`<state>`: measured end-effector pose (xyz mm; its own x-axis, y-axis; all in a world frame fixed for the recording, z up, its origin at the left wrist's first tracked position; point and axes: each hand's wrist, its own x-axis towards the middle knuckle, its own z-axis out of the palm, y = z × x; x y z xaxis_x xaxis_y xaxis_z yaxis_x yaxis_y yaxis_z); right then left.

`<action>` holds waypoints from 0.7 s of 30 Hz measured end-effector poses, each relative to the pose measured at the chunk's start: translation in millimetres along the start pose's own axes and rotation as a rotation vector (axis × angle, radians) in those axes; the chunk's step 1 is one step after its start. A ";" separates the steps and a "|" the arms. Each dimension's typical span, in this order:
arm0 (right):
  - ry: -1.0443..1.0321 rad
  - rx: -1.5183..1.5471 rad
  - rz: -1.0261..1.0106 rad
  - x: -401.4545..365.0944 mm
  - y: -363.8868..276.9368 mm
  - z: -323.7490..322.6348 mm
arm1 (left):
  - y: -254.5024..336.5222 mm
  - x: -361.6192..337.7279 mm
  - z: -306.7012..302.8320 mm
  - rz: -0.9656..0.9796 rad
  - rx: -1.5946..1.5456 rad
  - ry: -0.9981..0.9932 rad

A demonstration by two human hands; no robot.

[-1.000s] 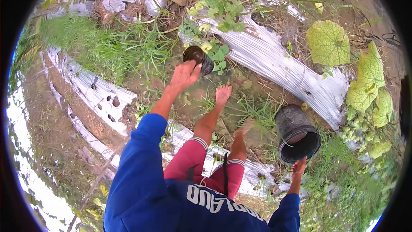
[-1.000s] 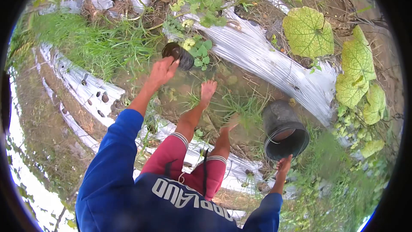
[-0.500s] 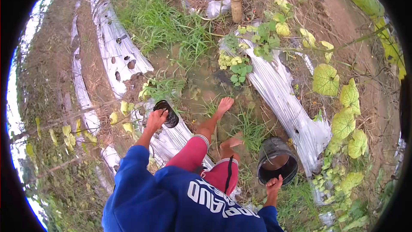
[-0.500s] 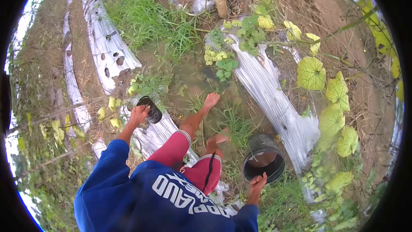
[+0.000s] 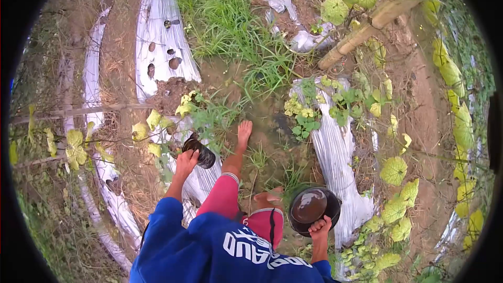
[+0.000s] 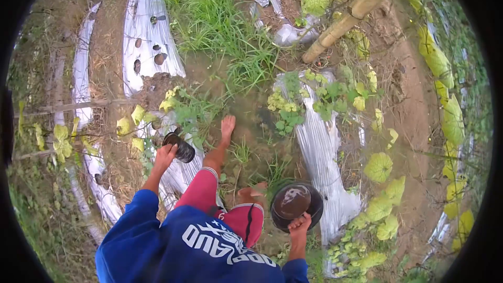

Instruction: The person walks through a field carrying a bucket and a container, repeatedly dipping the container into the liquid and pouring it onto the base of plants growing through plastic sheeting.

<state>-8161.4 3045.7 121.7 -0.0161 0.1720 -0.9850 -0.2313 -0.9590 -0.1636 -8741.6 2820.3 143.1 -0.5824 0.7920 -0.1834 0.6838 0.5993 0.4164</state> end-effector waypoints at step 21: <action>-0.519 -0.584 -0.062 33.6 -89.5 702.4 | -47.4 262.9 -121.4 -0.275 -0.343 0.172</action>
<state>-8824.5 3295.5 142.0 -0.5060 0.1746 -0.8447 0.3001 -0.8825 -0.3622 -8980.5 2985.8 183.2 -0.8058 0.5610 -0.1895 0.3261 0.6875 0.6488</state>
